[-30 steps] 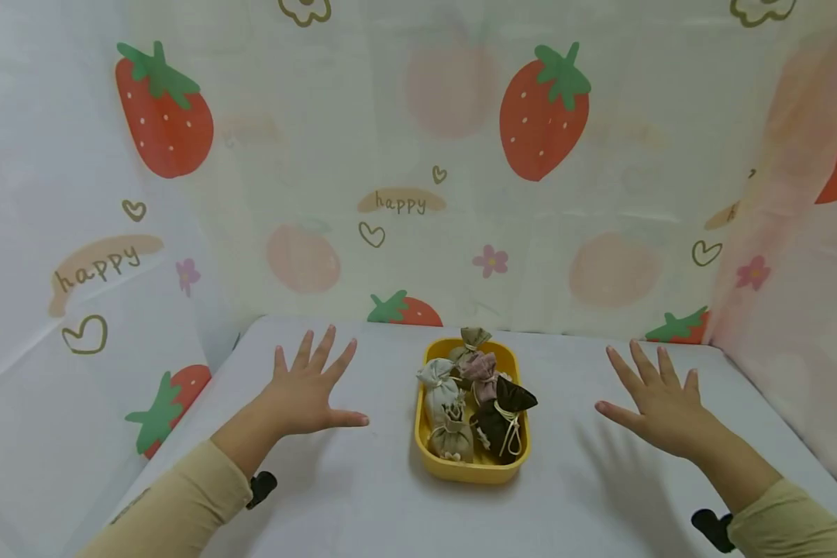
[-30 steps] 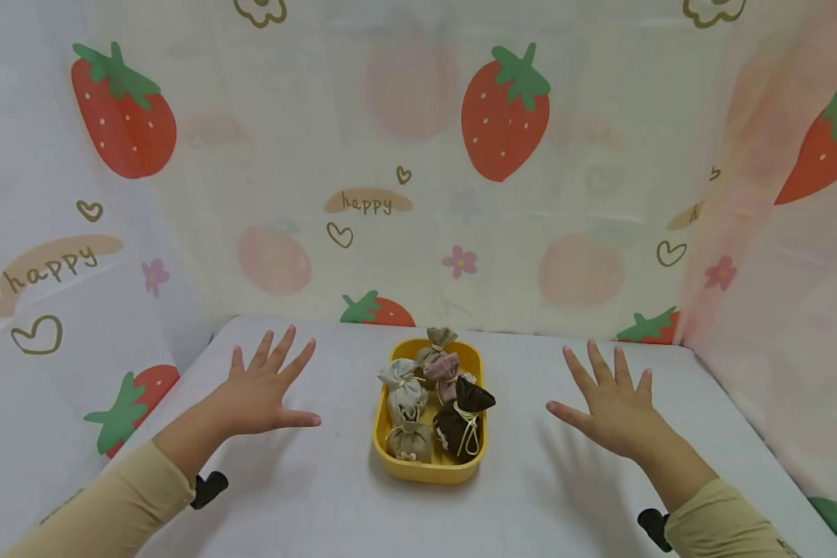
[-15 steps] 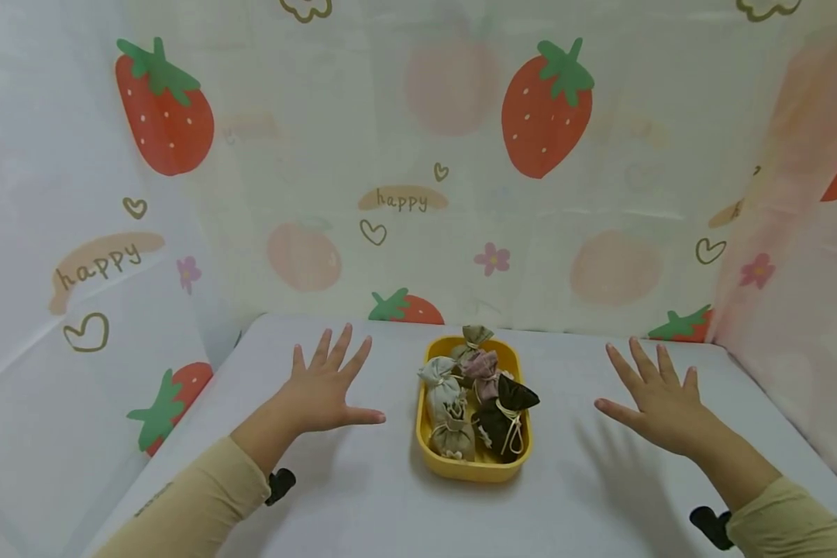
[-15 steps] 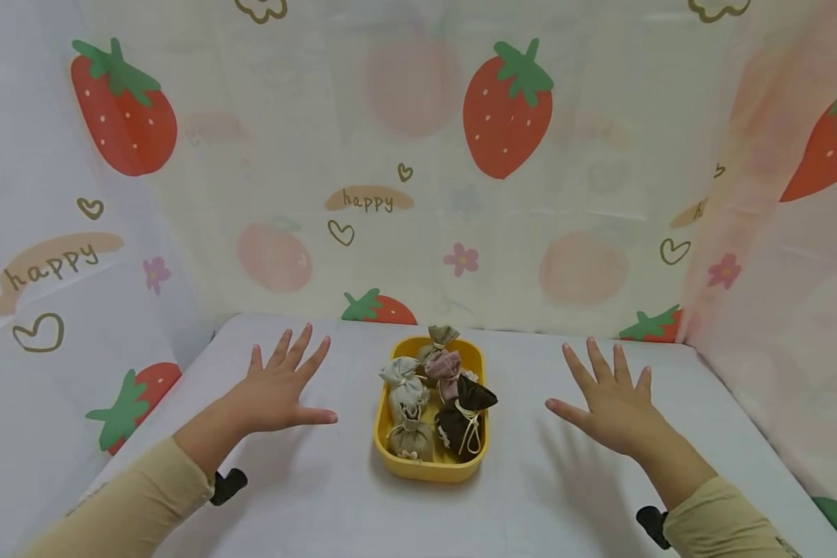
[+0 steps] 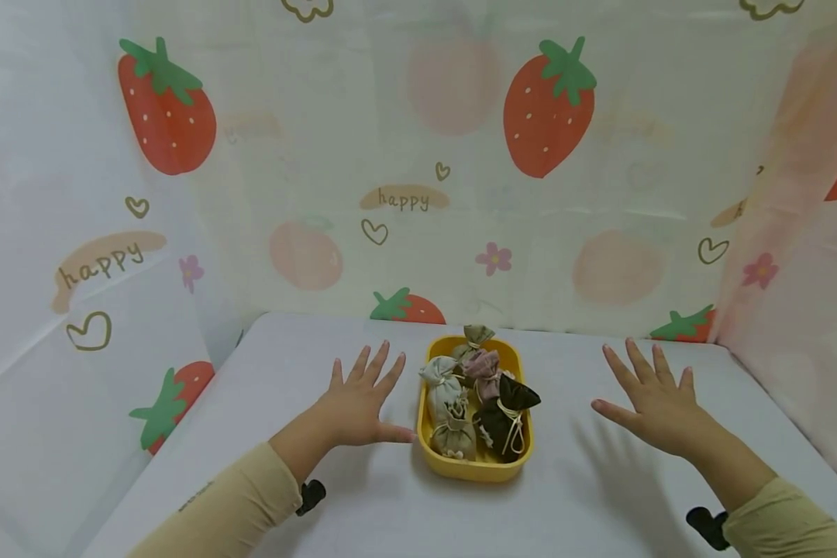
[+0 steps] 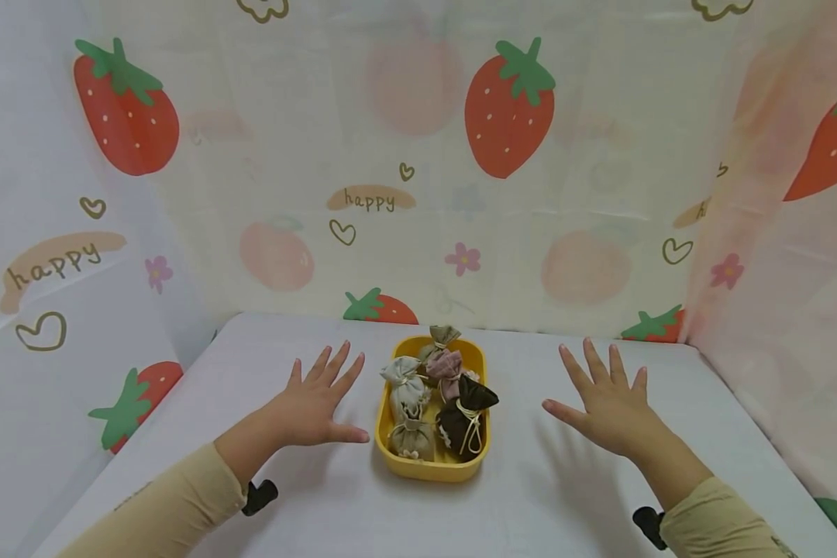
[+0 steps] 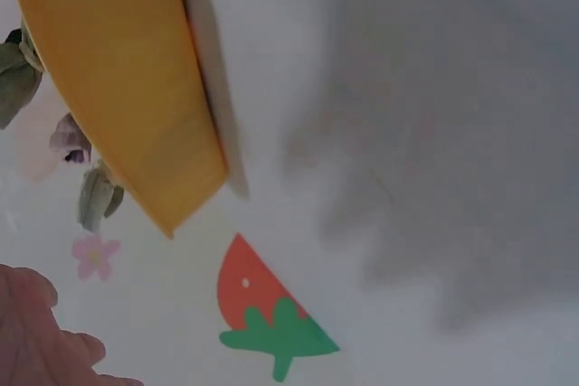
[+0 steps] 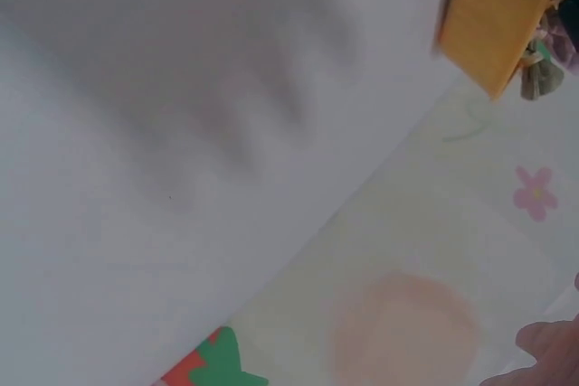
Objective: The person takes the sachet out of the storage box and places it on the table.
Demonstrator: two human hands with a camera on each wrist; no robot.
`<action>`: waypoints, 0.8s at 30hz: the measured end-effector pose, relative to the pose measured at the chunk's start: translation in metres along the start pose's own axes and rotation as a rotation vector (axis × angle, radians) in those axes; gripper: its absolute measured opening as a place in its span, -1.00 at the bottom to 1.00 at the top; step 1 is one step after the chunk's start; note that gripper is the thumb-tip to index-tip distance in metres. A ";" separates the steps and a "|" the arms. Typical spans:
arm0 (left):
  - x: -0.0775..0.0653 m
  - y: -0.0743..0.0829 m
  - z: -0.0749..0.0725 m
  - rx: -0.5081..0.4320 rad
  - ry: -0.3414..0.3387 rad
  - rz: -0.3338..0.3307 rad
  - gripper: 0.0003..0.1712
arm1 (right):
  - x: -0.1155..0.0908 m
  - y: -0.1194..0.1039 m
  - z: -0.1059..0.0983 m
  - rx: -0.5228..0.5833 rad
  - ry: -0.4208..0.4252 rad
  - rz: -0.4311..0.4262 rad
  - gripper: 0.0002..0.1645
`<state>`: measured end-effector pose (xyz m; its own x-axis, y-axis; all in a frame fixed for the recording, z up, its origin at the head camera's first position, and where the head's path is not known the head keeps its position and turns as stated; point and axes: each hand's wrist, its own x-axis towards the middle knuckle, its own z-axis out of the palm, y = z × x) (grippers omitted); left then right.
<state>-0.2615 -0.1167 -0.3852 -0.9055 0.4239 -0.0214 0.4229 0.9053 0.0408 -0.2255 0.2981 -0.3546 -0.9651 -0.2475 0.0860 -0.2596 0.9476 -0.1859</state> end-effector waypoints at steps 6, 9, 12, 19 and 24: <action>0.002 0.013 0.010 0.004 -0.026 0.047 0.35 | 0.000 0.002 0.002 0.000 0.000 -0.003 0.06; 0.003 0.018 0.014 -0.002 -0.034 0.065 0.36 | 0.000 0.003 0.004 0.000 0.000 -0.002 0.06; 0.005 0.023 0.018 0.001 -0.033 0.083 0.36 | 0.000 0.003 0.005 0.001 0.002 -0.003 0.06; 0.010 0.032 0.027 0.006 -0.022 0.113 0.38 | 0.002 0.003 0.006 0.004 0.001 -0.005 0.07; 0.010 0.037 0.034 -0.001 -0.020 0.111 0.41 | 0.003 0.003 0.008 0.000 0.001 -0.008 0.07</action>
<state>-0.2542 -0.0781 -0.4179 -0.8520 0.5224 -0.0365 0.5207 0.8525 0.0454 -0.2296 0.2985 -0.3625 -0.9630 -0.2547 0.0887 -0.2672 0.9456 -0.1857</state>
